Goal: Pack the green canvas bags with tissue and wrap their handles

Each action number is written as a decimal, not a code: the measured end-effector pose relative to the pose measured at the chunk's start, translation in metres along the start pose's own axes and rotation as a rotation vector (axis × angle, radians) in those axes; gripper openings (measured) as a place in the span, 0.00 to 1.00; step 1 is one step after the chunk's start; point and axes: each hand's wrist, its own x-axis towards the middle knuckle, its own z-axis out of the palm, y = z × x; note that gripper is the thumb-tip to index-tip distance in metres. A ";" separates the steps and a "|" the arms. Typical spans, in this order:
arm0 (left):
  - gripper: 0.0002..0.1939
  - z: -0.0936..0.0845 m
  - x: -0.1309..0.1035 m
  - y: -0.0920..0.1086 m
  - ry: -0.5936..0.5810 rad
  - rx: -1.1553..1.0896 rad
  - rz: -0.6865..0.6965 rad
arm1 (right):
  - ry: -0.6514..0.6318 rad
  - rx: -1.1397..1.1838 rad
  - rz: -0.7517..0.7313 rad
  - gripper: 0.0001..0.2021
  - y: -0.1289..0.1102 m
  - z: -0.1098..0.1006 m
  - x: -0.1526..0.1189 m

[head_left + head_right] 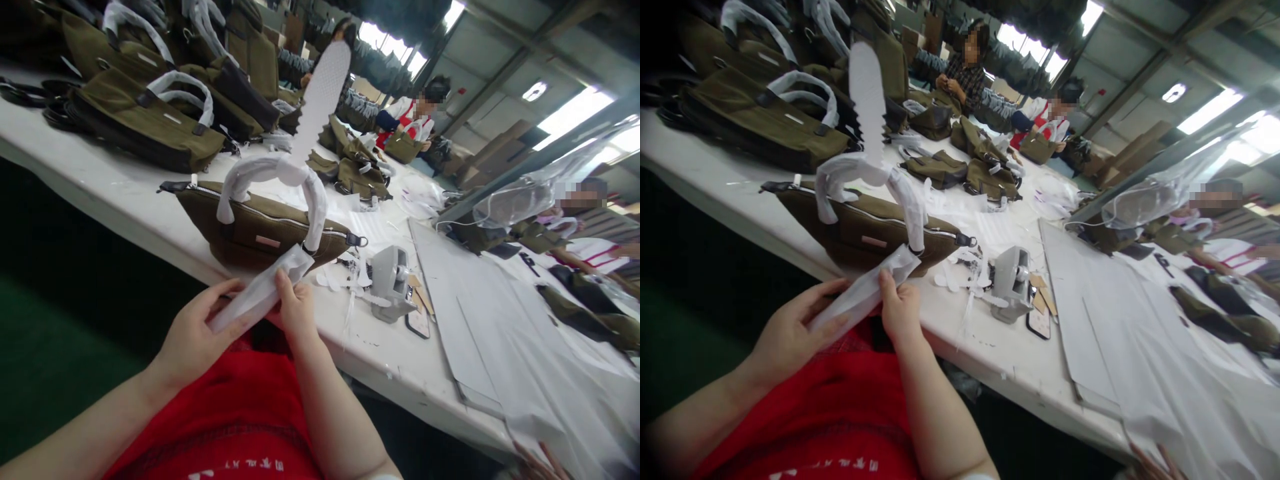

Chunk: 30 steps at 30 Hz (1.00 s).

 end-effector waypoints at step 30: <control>0.35 -0.012 -0.013 0.007 -0.075 -0.516 -0.243 | 0.033 0.272 0.133 0.26 -0.002 0.012 0.004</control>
